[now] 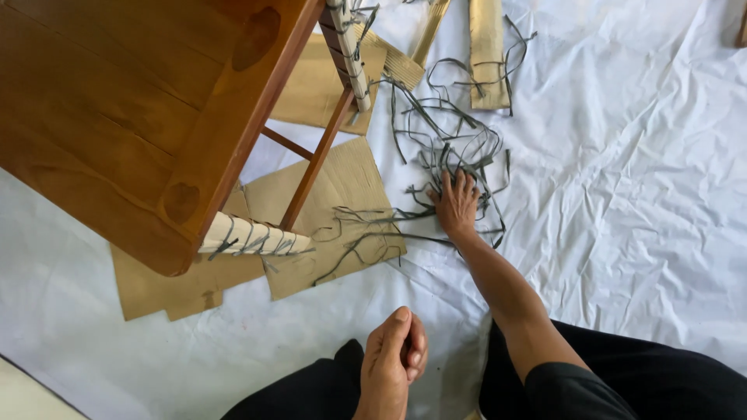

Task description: Wrapping chair legs with protective cardboard strips and plastic ties for shipment.

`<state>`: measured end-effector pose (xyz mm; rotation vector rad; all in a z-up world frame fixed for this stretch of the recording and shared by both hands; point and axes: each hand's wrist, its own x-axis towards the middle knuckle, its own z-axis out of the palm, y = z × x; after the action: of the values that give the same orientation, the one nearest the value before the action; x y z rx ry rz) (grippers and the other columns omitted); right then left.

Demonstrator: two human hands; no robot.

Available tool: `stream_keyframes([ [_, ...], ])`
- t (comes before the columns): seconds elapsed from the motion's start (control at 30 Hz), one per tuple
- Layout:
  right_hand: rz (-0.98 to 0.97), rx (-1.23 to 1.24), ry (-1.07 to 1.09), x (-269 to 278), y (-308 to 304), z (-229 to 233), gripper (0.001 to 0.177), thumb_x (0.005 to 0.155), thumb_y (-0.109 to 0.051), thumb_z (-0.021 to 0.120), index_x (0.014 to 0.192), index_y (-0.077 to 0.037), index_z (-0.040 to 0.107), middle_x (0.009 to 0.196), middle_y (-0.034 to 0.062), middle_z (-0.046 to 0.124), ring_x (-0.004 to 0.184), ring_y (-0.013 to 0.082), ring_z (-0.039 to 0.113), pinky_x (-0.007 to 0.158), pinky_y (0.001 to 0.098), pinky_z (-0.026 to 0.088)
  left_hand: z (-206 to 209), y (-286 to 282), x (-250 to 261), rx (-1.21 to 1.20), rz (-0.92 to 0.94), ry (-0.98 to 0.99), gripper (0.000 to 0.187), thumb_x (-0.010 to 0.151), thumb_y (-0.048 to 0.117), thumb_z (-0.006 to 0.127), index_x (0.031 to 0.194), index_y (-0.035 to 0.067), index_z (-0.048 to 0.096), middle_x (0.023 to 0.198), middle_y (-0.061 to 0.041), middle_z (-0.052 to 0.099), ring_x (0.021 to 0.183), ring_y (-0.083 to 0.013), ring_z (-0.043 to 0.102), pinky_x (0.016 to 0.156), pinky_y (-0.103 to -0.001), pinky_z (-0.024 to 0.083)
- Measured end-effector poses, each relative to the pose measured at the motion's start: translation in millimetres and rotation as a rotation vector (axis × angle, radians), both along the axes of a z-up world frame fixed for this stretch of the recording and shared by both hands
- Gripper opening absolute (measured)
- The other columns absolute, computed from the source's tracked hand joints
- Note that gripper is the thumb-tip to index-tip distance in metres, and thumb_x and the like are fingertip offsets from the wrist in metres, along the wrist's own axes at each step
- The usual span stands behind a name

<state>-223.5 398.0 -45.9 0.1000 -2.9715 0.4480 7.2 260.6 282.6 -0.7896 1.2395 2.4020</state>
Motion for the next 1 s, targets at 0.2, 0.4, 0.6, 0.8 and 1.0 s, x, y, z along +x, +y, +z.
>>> stream_keyframes([
  [0.2, 0.201, -0.033, -0.202, -14, 43, -79, 0.04, 0.099, -0.01, 0.054, 0.138, -0.006, 0.051, 0.132, 0.023, 0.057, 0.123, 0.0446, 0.06, 0.09, 0.054, 0.053, 4, -6, -12, -0.082, 0.02, 0.058, 0.045, 0.106, 0.039, 0.047, 0.072, 0.009, 0.05, 0.058, 0.002, 0.041, 0.051, -0.0078, 0.036, 0.049, -0.025, 0.029],
  [0.4, 0.164, -0.395, -0.513, -99, 38, 25, 0.031, 0.1, -0.033, 0.056, 0.107, -0.003, 0.055, 0.098, 0.0303, 0.067, 0.094, 0.0476, 0.067, 0.08, 0.0553, 0.051, -8, -15, -34, -0.142, 0.123, 0.108, 0.041, 0.104, 0.038, 0.051, 0.074, 0.01, 0.053, 0.06, 0.003, 0.043, 0.053, -0.0072, 0.036, 0.049, -0.025, 0.028],
  [0.6, 0.283, -0.736, -0.317, -118, 65, 286, 0.025, 0.107, -0.026, 0.057, 0.103, -0.001, 0.058, 0.079, 0.0016, 0.053, 0.072, 0.012, 0.046, 0.061, 0.0327, 0.041, -5, -21, -57, -0.196, 0.178, 0.251, 0.041, 0.105, 0.037, 0.051, 0.074, 0.011, 0.053, 0.061, 0.004, 0.044, 0.053, -0.0058, 0.037, 0.047, -0.024, 0.028],
  [0.8, 0.31, -0.79, -0.209, -42, 97, 413, 0.029, 0.108, -0.028, 0.058, 0.102, 0.0, 0.056, 0.079, 0.0032, 0.048, 0.073, 0.0132, 0.041, 0.062, 0.0336, 0.038, 14, -20, -71, -0.723, 0.306, 0.694, 0.027, 0.105, 0.031, 0.061, 0.095, 0.007, 0.058, 0.082, -0.002, 0.054, 0.075, -0.0116, 0.048, 0.07, -0.028, 0.043],
  [1.0, 0.533, -0.473, -0.118, 30, 103, 373, 0.025, 0.102, -0.024, 0.057, 0.108, 0.0, 0.055, 0.092, 0.0185, 0.066, 0.083, 0.0294, 0.064, 0.074, 0.044, 0.05, 90, 0, -52, -1.388, 0.288, 1.499, 0.057, 0.098, 0.041, 0.073, 0.14, 0.009, 0.053, 0.146, -0.014, 0.056, 0.139, -0.0316, 0.053, 0.118, -0.045, 0.045],
])
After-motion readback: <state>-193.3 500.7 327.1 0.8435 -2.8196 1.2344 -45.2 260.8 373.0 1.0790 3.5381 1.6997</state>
